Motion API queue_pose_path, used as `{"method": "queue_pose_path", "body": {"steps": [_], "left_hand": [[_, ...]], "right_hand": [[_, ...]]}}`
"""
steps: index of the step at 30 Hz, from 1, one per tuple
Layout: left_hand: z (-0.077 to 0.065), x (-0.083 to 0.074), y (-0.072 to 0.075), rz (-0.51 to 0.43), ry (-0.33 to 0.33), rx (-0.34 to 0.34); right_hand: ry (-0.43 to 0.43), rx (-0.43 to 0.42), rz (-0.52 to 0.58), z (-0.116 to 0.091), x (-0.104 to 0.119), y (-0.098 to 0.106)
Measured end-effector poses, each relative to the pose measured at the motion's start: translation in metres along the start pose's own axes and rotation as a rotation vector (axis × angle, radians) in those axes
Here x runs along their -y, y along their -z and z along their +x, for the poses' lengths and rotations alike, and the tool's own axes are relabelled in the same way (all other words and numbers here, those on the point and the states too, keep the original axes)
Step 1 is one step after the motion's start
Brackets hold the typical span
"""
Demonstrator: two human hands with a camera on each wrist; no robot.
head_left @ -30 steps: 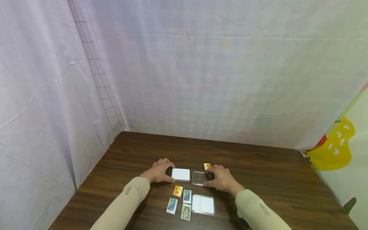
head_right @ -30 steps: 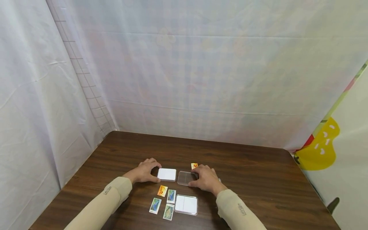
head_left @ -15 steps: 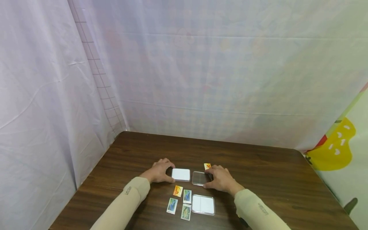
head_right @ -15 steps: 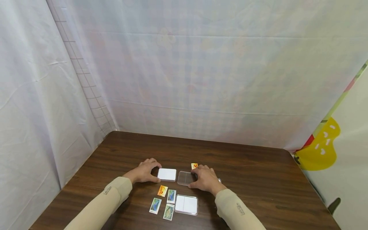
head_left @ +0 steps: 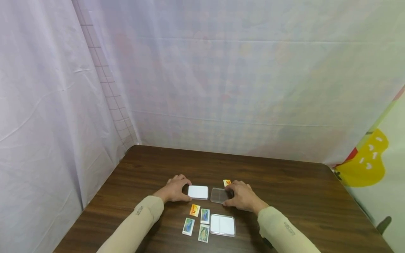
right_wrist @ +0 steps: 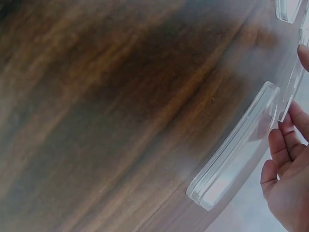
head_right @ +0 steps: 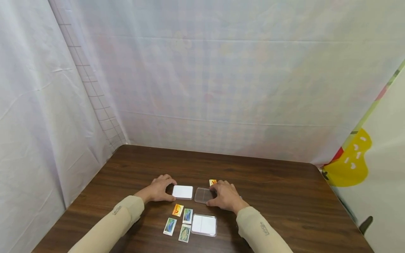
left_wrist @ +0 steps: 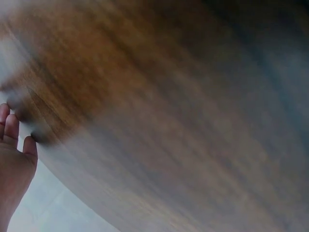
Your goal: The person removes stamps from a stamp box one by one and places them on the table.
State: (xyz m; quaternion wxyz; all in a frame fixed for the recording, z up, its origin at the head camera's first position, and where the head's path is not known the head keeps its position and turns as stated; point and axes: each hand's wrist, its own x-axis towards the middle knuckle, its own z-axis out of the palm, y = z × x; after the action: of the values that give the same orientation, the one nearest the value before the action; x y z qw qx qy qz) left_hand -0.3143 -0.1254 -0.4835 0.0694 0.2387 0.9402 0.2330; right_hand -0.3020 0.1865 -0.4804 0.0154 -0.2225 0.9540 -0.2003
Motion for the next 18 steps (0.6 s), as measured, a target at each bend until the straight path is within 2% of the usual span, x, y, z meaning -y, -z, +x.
{"method": "queue_pose_path", "body": {"steps": [18], "left_hand": [[-0.0007,-0.0044,0.0082,-0.040,0.037,-0.006]], "right_hand": [[0.075,-0.031,-0.002,0.0080,0.0081,0.0049]]}}
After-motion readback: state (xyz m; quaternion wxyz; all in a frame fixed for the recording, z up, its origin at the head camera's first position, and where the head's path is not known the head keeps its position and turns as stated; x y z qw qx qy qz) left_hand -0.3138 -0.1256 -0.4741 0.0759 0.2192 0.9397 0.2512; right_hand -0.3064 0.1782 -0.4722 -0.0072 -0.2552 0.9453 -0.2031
